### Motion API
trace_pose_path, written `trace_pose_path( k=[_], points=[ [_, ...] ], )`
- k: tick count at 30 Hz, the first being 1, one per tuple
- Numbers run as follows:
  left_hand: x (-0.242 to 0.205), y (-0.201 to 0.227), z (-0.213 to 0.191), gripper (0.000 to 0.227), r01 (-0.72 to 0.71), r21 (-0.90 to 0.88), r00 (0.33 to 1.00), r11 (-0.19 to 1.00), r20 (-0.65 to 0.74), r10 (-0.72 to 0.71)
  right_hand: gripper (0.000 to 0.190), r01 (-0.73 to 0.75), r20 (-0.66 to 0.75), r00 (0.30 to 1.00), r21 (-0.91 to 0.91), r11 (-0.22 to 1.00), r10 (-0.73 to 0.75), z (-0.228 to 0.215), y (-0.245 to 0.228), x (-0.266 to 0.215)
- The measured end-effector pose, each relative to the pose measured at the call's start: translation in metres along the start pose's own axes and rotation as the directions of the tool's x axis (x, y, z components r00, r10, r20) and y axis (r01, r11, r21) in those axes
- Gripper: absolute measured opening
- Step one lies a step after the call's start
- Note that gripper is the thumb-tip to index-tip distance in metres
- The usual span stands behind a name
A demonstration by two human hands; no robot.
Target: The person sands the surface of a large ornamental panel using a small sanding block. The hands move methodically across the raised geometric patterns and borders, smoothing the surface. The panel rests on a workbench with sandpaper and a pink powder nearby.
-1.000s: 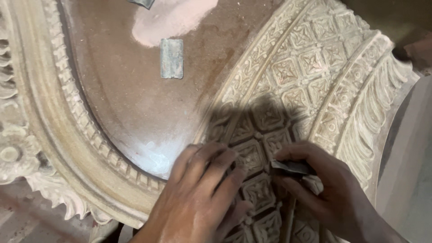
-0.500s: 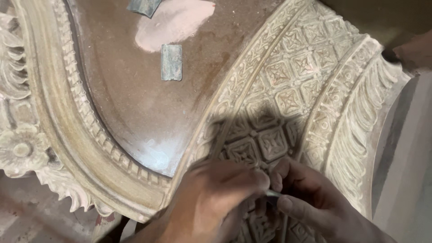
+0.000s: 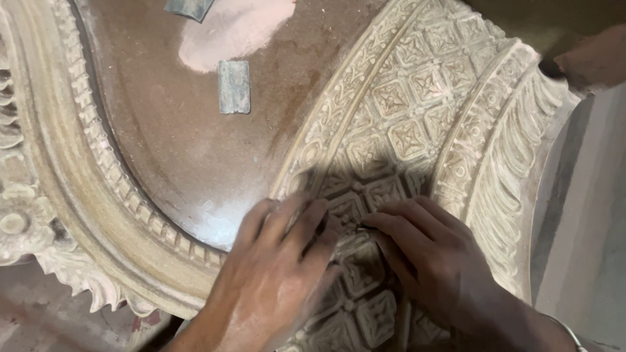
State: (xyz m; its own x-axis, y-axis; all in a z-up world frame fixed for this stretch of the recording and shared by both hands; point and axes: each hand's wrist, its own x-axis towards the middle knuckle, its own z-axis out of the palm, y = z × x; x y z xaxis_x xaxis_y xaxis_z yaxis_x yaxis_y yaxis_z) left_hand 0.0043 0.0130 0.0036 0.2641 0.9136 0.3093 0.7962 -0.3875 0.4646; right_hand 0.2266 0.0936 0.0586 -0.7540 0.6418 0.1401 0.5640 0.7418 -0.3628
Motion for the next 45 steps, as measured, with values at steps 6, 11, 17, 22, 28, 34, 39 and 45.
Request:
trace_pose_path(
  k=[6, 11, 17, 22, 28, 34, 39, 45],
  points=[
    [-0.002, -0.001, -0.009, 0.041, 0.053, -0.111, 0.982, 0.992, 0.186, -0.032, 0.041, 0.117, 0.053, 0.992, 0.032, 0.993, -0.118, 0.002, -0.001, 0.013],
    [-0.009, -0.002, -0.007, 0.045, 0.031, -0.126, 0.995, 0.991, 0.103, -0.018, 0.047, 0.149, 0.077, 0.986, -0.03, 0.988, -0.147, 0.008, 0.001, 0.008],
    [-0.012, -0.005, -0.002, 0.055, 0.017, -0.126, 0.998, 0.992, 0.056, -0.01, 0.051, 0.189, 0.144, 0.974, -0.088, 0.978, -0.175, -0.005, 0.005, 0.013],
    [-0.011, 0.0, -0.005, 0.04, 0.044, -0.171, 0.999, 0.984, 0.011, -0.043, 0.031, 0.057, 0.072, 0.996, -0.052, 0.997, -0.053, -0.01, -0.012, 0.032],
    [-0.006, -0.004, -0.014, 0.029, 0.057, -0.237, 0.996, 0.97, -0.057, -0.073, 0.037, 0.196, 0.117, 0.975, -0.053, 0.979, -0.189, -0.001, -0.008, 0.037],
    [-0.002, -0.001, -0.015, 0.03, 0.057, -0.266, 0.987, 0.962, -0.128, -0.094, 0.031, 0.275, 0.078, 0.959, 0.003, 0.962, -0.274, 0.006, 0.001, 0.028],
    [-0.001, -0.002, -0.017, 0.03, 0.056, -0.273, 0.986, 0.96, -0.133, -0.096, 0.02, 0.186, 0.011, 0.982, 0.092, 0.978, -0.188, 0.01, 0.002, 0.041],
    [-0.003, 0.001, -0.021, 0.024, 0.076, -0.299, 0.983, 0.951, -0.135, -0.121, 0.036, 0.194, 0.09, 0.976, 0.07, 0.978, -0.2, 0.012, 0.0, 0.041]
  ],
)
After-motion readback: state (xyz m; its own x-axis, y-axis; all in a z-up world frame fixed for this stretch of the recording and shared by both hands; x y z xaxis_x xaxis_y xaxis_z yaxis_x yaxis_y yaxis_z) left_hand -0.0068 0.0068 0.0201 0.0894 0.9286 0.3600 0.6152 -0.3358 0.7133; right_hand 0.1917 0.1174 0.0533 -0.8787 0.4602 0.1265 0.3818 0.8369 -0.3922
